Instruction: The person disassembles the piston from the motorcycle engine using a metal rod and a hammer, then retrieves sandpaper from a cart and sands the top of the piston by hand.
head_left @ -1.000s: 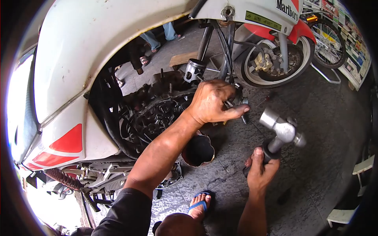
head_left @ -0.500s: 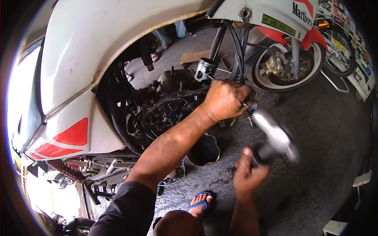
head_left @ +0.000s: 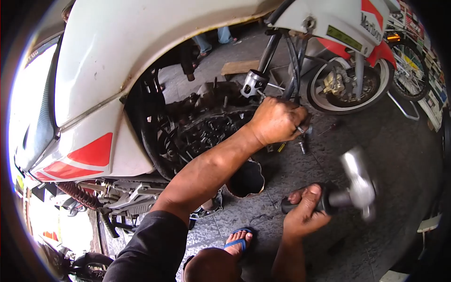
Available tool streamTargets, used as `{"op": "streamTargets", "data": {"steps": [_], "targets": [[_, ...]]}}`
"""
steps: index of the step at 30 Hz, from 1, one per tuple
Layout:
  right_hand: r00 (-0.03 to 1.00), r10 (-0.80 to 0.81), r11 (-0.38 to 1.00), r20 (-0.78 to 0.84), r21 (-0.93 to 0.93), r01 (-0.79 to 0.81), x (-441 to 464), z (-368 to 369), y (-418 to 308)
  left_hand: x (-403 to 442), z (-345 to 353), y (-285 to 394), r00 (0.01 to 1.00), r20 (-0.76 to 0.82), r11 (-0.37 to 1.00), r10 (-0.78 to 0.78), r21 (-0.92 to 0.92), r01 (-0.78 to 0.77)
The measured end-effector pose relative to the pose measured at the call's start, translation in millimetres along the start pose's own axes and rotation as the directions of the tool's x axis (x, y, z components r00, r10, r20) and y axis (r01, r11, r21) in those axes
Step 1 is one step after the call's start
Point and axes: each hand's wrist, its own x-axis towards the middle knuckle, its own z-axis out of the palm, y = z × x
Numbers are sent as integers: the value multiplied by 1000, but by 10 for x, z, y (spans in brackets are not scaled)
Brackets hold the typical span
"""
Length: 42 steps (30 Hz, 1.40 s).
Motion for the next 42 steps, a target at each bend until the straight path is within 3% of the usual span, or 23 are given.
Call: {"op": "streamTargets", "data": {"steps": [2, 4, 5, 7, 12, 14, 16, 17, 19, 22, 24, 26, 28, 30, 32, 33, 34, 36, 38, 39, 40, 41, 42], "targets": [[999, 38, 991, -16, -131, -40, -38, 25, 65, 19, -5, 7, 1000, 29, 999, 1, 47, -3], [997, -32, 978, 77, -202, 47, 63, -16, 262, 30, 30, 14, 1000, -15, 1000, 17, -8, -17], [998, -21, 983, 67, -181, 33, 88, -27, 277, 47, 47, 2, 999, -27, 1000, 29, 1, -29], [982, 189, 980, -4, -61, -189, 63, 51, 25, -2, 13, 23, 1000, -29, 998, 3, 59, -1], [968, 216, 975, -125, -24, -221, 322, -202, 10, -13, -3, 54, 1000, -25, 1000, 14, -25, -15], [964, 230, 973, -134, 8, -231, 452, -252, 28, -14, -36, 126, 994, -113, 998, -1, -56, -5], [921, 359, 933, -151, 42, -356, 573, -340, 141, 32, -97, 299, 962, -271, 982, 25, -176, -75], [902, 427, 904, -55, 3, -428, 629, -472, 236, 63, -127, 417, 940, -336, 969, 56, -211, -133], [837, 547, 834, -21, -76, -547, 692, -680, 493, 86, -302, 757, 941, -335, 931, -44, -354, -83], [686, 721, 659, -94, -210, -722, 655, -1215, 1155, -37, -585, 1099, 968, -127, 842, -217, -526, 120], [592, 787, 531, -175, -297, -794, 572, -1547, 1554, -161, -720, 1170, 958, -87, 749, -272, -644, 155], [535, 802, 398, -266, -429, -811, 500, -1669, 1690, -307, -753, 1178, 939, -156, 729, -308, -673, 127], [598, 770, 383, -223, -588, -713, 631, -1597, 1673, -378, -765, 1147, 911, -216, 707, -351, -699, 107], [749, 663, 586, 17, -634, -505, 816, -906, 1152, -396, -792, 1152, 910, -175, 666, -376, -734, 134], [877, 374, 876, 303, -426, -226, 939, -127, 595, -348, -772, 1198, 877, -261, 661, -403, -746, 81], [897, 171, 945, 409, -325, -32, 991, 328, 347, -331, -785, 1213, 857, -307, 662, -413, -748, 50], [869, -41, 968, 493, -197, 158, 1042, 780, 98, -314, -800, 1229, 835, -353, 664, -422, -748, 19], [785, -333, 838, 523, -218, 501, 1298, 1404, 16, -347, -907, 1214, 879, -266, 642, -394, -765, 56], [784, -317, 569, 534, -554, 608, 1746, 1660, 280, -390, -971, 1184, 868, -302, 660, -393, -750, 38], [784, -322, 565, 531, -556, 609, 1898, 1745, 233, -414, -1000, 1172, 852, -333, 679, -404, -733, 35], [829, -42, 615, 557, -640, 461, 2026, 1801, 191, -441, -1038, 1171, 853, -334, 678, -400, -735, 29], [805, 239, 617, 543, -726, 306, 2086, 1821, 169, -465, -1080, 1164, 851, -325, 679, -413, -732, 50], [808, 231, 616, 541, -725, 310, 2087, 1801, 170, -471, -1102, 1137, 846, -321, 684, -426, -727, 68]]}}
